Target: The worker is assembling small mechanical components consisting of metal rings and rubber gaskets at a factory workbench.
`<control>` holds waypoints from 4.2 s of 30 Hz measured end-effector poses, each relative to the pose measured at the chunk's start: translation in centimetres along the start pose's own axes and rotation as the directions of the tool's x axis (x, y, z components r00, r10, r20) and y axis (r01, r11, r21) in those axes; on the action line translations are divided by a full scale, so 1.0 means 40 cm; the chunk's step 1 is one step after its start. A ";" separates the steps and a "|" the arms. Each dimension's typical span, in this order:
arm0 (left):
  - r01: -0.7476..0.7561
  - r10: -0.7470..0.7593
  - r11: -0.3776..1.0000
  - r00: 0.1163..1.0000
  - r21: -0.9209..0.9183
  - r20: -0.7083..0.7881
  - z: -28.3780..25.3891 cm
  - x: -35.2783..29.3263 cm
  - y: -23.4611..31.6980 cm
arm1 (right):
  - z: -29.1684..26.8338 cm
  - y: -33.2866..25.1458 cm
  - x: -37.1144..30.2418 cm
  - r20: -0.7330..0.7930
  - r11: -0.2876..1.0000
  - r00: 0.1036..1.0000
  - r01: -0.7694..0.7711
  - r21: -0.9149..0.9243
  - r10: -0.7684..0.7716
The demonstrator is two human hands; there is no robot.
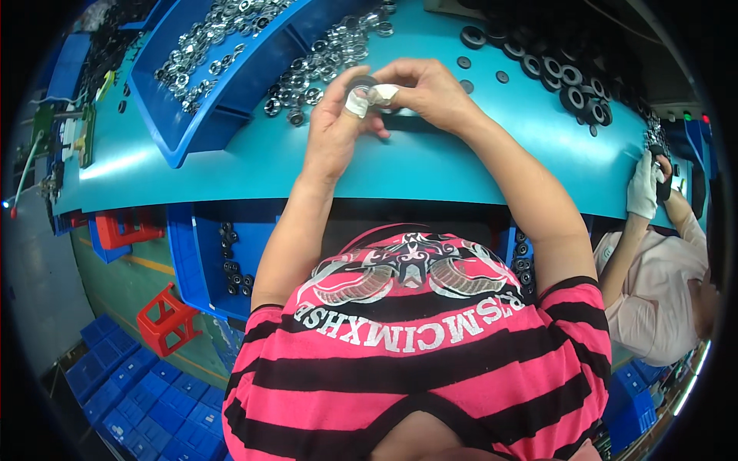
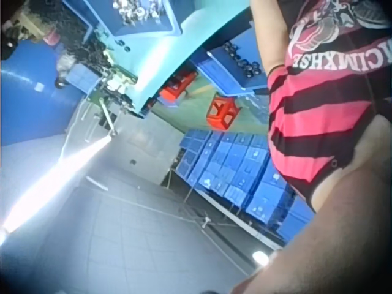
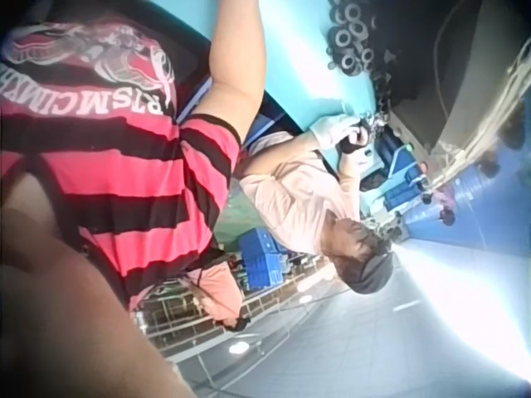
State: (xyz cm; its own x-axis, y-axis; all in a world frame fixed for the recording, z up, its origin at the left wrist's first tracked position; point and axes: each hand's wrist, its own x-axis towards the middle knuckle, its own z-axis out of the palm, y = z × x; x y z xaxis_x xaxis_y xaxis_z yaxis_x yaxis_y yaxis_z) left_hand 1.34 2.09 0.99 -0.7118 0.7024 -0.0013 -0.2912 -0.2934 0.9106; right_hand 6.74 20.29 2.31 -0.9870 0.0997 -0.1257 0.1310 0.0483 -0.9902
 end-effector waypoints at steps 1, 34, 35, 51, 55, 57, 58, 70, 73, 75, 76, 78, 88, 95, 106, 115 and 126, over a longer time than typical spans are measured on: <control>0.000 0.000 1.000 1.000 0.014 -0.006 0.001 0.002 -0.003 | -0.002 -0.005 -0.003 -0.005 1.000 1.000 -0.005 -0.002 0.005; -0.044 0.033 0.991 0.996 0.127 0.088 0.017 0.106 -0.020 | -0.039 -0.004 0.017 -0.026 0.949 0.998 -0.039 0.313 0.049; -0.068 0.049 0.984 0.992 0.166 0.119 0.010 0.110 -0.028 | -0.041 -0.004 0.017 -0.058 0.966 0.998 -0.023 0.257 0.039; -0.133 0.155 0.724 0.987 0.677 0.027 0.052 0.099 -0.026 | -0.045 -0.046 -0.003 -0.124 0.992 0.990 -0.049 0.118 0.064; -0.319 0.329 0.554 0.932 0.769 0.150 0.048 0.104 -0.051 | -0.042 -0.038 0.004 -0.135 0.991 0.986 -0.083 0.103 0.096; -0.312 0.314 0.551 0.937 0.774 0.154 0.051 0.105 -0.048 | -0.039 -0.011 0.014 -0.179 0.996 0.980 -0.076 0.054 0.084; -0.308 0.306 0.548 0.939 0.777 0.156 0.052 0.106 -0.048 | -0.036 -0.001 0.017 -0.201 0.997 0.977 -0.073 0.029 0.077; -0.300 0.399 0.393 0.907 0.869 0.133 0.052 0.102 -0.059 | -0.002 -0.007 0.020 -0.299 0.993 0.947 -0.109 0.049 0.119; -0.312 0.431 0.362 0.891 0.878 0.139 0.058 0.098 -0.056 | 0.000 0.009 0.024 -0.320 0.996 0.944 -0.078 0.036 0.085; -0.306 0.434 0.344 0.890 0.888 0.139 0.058 0.095 -0.055 | -0.001 0.016 0.029 -0.317 0.996 0.944 -0.083 0.028 0.087; -0.304 0.435 0.335 0.890 0.892 0.140 0.059 0.095 -0.054 | -0.001 0.018 0.030 -0.317 0.996 0.944 -0.086 0.024 0.089; -0.300 0.441 0.336 0.888 0.893 0.133 0.058 0.096 -0.058 | 0.002 0.017 0.032 -0.323 0.996 0.943 -0.087 -0.003 0.081; -0.209 0.148 0.851 0.976 0.482 0.162 0.025 0.097 -0.041 | -0.071 0.004 0.032 -0.009 0.981 0.996 -0.083 0.174 0.086; -0.189 0.143 0.672 0.982 0.716 0.125 0.013 0.100 -0.059 | -0.035 0.032 0.049 -0.244 0.989 0.969 -0.073 -0.130 0.040; -0.260 0.297 0.494 0.947 0.829 0.120 0.019 0.100 -0.070 | -0.012 0.041 0.046 -0.371 0.950 0.929 -0.124 -0.287 0.009; -0.343 0.366 0.348 0.907 0.872 0.211 0.045 0.095 -0.053 | -0.037 0.081 0.069 -0.311 0.978 0.947 -0.132 -0.160 0.077; -0.204 0.200 0.841 0.978 0.501 0.062 0.031 0.099 -0.049 | -0.047 0.019 0.033 -0.107 0.991 0.993 -0.039 0.127 0.053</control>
State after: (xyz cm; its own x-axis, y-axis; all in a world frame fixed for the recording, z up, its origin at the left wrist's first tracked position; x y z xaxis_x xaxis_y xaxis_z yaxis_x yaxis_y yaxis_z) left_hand -0.11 6.25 -0.29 -0.7149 0.6680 0.2067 0.2207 -0.0650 0.9732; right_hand 5.73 22.32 1.52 -0.9631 0.2083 -0.1704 0.1564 -0.0820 -0.9843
